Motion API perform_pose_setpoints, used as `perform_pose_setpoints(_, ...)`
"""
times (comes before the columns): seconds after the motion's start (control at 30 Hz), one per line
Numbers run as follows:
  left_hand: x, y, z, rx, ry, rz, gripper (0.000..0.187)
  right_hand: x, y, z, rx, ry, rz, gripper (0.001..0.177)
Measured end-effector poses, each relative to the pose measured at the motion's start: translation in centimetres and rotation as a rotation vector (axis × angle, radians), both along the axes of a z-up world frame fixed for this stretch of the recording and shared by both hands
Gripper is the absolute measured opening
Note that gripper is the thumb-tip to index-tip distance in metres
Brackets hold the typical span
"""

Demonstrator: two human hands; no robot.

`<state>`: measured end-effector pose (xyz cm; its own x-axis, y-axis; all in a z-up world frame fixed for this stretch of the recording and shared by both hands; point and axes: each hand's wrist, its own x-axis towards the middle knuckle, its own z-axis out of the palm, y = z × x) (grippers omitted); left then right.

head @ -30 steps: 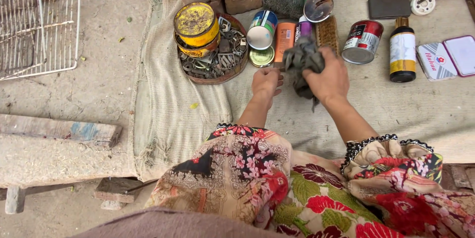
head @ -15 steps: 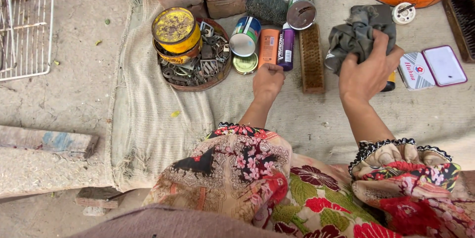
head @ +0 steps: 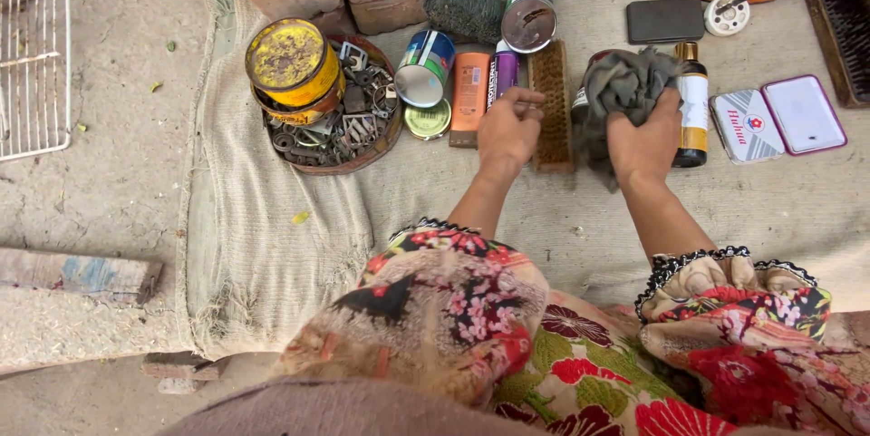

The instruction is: Organize various small items, containers, and tools in an outdoor storage or workshop area.

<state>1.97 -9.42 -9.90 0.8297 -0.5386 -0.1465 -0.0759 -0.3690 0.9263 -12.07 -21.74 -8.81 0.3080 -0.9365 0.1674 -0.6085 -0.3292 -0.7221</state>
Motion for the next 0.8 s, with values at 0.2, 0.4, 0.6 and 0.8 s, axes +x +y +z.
perform_pose_setpoints(0.2,-0.7,-6.0,0.8,0.027,-0.058,-0.141,0.030,0.1,-0.9,1.8,0.220,-0.267,-0.134,0.051)
perform_pose_setpoints(0.4,-0.2,-6.6,-0.1,0.175,-0.014,-0.256,0.060,0.2,-3.5,-3.1,0.203,-0.350,-0.118,0.053)
perform_pose_setpoints(0.6,-1.2,-6.5,2.7,0.325,-0.036,-0.303,0.091,0.3,-4.1,-2.1,0.403,-0.405,-0.148,0.057)
perform_pose_setpoints(0.8,-1.2,-5.6,3.2,0.266,0.110,-0.206,0.099,0.7,-3.9,0.5,0.632,-0.623,-0.123,0.049)
